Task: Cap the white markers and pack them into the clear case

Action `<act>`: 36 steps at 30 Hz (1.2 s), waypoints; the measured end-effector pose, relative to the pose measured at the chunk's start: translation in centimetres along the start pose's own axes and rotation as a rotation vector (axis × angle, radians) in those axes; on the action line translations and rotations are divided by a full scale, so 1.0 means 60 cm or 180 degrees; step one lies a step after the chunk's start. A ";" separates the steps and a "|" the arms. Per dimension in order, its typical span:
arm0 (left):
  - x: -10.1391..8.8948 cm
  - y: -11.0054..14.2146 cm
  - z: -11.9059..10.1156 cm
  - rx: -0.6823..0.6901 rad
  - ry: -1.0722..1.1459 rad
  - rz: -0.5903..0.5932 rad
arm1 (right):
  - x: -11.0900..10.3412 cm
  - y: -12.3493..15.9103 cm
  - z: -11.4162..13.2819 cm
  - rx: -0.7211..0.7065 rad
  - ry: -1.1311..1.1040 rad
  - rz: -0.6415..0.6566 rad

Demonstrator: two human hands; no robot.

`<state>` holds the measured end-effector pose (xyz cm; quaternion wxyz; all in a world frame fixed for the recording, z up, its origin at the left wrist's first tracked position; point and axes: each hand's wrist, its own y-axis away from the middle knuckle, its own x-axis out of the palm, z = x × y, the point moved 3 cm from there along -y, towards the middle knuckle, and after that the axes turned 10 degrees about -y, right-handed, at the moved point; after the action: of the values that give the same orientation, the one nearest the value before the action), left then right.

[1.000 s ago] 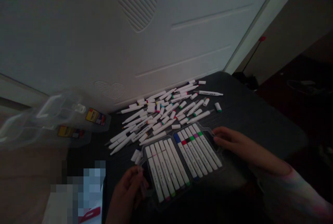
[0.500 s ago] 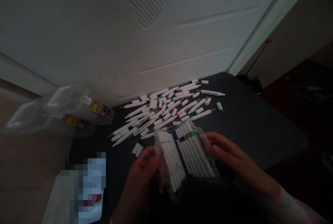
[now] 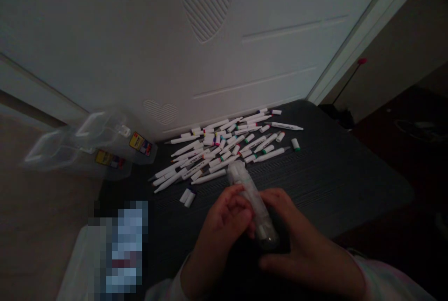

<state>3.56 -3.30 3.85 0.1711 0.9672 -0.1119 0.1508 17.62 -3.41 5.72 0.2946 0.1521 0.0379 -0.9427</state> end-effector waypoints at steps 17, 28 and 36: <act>-0.034 0.011 -0.019 0.0127 -0.1463 -0.0643 | -0.002 0.000 0.001 -0.0187 0.0334 -0.0042; -0.107 0.006 -0.009 0.0572 -0.2275 -0.1511 | -0.026 -0.015 -0.029 -0.0267 0.0122 -0.0527; -0.084 -0.015 -0.014 -0.0234 -0.0885 -0.0692 | -0.045 -0.055 -0.038 0.0208 -0.1306 -0.0592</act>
<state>-1.10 -1.31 2.68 0.2046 0.9782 -0.0347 -0.0080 18.45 1.11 4.31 0.2029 -0.0375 -0.0395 -0.9777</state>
